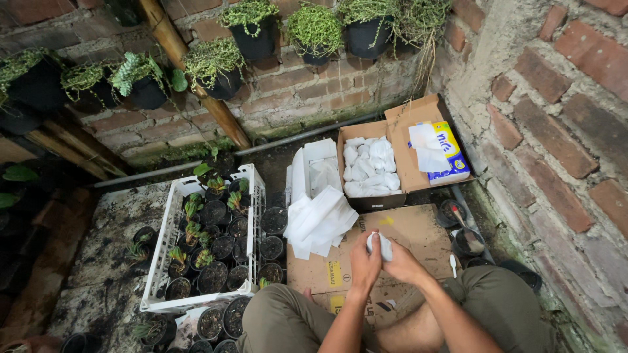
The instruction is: The person wraps individual succulents in paper, secures the paper with tape, and places the wrapped plants into a cardboard box.
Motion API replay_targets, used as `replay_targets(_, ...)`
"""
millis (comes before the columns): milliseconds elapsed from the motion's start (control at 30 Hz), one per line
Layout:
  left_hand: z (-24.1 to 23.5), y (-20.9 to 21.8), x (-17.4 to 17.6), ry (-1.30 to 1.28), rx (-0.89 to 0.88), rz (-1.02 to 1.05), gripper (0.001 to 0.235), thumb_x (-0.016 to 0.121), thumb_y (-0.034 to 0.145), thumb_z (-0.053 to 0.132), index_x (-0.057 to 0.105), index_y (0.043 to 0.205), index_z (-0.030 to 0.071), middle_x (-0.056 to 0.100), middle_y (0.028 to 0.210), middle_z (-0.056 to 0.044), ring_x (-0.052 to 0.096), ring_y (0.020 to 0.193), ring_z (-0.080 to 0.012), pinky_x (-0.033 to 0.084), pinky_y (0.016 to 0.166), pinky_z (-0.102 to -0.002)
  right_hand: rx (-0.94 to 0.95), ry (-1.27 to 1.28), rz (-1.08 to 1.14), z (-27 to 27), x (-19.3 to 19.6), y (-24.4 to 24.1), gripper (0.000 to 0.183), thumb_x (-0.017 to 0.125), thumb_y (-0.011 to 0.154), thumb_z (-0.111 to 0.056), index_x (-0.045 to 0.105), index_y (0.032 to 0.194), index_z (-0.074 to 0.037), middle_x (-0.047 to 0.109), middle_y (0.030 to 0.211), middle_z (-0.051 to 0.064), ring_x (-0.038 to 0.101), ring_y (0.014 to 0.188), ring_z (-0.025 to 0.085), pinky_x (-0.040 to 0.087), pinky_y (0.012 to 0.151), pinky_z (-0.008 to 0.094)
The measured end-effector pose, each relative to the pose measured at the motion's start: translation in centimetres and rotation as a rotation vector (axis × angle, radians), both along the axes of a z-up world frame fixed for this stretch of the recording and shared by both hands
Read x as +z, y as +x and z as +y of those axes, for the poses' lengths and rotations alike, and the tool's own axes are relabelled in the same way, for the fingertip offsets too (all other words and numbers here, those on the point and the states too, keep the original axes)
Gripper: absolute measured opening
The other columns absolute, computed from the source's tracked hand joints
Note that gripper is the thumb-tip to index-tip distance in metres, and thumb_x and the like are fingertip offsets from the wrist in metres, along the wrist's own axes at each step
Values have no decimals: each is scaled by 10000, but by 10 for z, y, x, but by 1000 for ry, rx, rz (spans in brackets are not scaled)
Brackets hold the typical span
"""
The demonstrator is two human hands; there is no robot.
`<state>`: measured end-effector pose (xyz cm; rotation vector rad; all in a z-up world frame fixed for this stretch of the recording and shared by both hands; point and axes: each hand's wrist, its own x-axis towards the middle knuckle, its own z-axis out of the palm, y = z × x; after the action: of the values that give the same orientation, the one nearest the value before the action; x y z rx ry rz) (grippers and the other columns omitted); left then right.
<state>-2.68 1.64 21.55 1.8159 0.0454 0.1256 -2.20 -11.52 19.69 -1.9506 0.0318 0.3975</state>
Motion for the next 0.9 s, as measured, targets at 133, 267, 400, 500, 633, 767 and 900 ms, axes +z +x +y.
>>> replay_targets(133,-6,19,-61,-342,50,295,388,634,997,495,747,1111,141,701,1123,-130,690,1124,-261,549,956,-443,23,-101,-6,4,9,-8,717,722,824,-190,282,1364,-17,513,1398,375,495,1335,549,447,1074,634)
replay_targets(267,-16,11,-25,-906,196,442,351,767,935,325,732,1036,-9,758,904,-165,763,865,-267,628,778,-397,34,-107,-19,11,43,-12,914,664,811,-62,97,1529,-53,398,1485,420,385,1387,596,387,1132,669)
replay_targets(400,-19,4,-35,-1085,77,585,460,602,978,526,667,894,78,617,749,-16,595,730,-154,512,688,-307,86,-365,-32,3,5,0,670,700,824,-165,375,1407,-107,533,1328,184,619,1195,336,495,1030,470)
replay_targets(500,-17,3,-36,-1110,71,628,528,511,985,602,618,911,90,613,771,-40,598,760,-182,526,718,-326,140,-373,26,1,-3,4,649,687,846,-196,374,1402,-80,503,1345,170,603,1197,309,488,1033,457)
replay_targets(633,-8,14,-30,-910,276,676,631,538,889,702,593,864,73,634,790,-61,619,757,-187,512,677,-325,221,-183,-98,5,-19,3,594,564,966,-228,270,1450,-49,487,1441,216,600,1259,313,521,989,431)
replay_targets(767,0,18,-21,-920,213,558,595,470,939,686,571,824,111,581,730,-20,577,695,-167,471,658,-303,201,-138,-190,10,-34,13,520,512,1006,-255,335,1457,-68,481,1422,177,534,1307,289,445,1069,405)
replay_targets(900,2,13,12,-933,189,557,720,276,971,669,365,1344,58,415,1289,-175,432,1216,-295,358,1051,-431,-9,-106,-98,5,-45,62,550,490,1000,-393,362,1451,-105,542,1406,205,569,1279,323,443,1052,456)
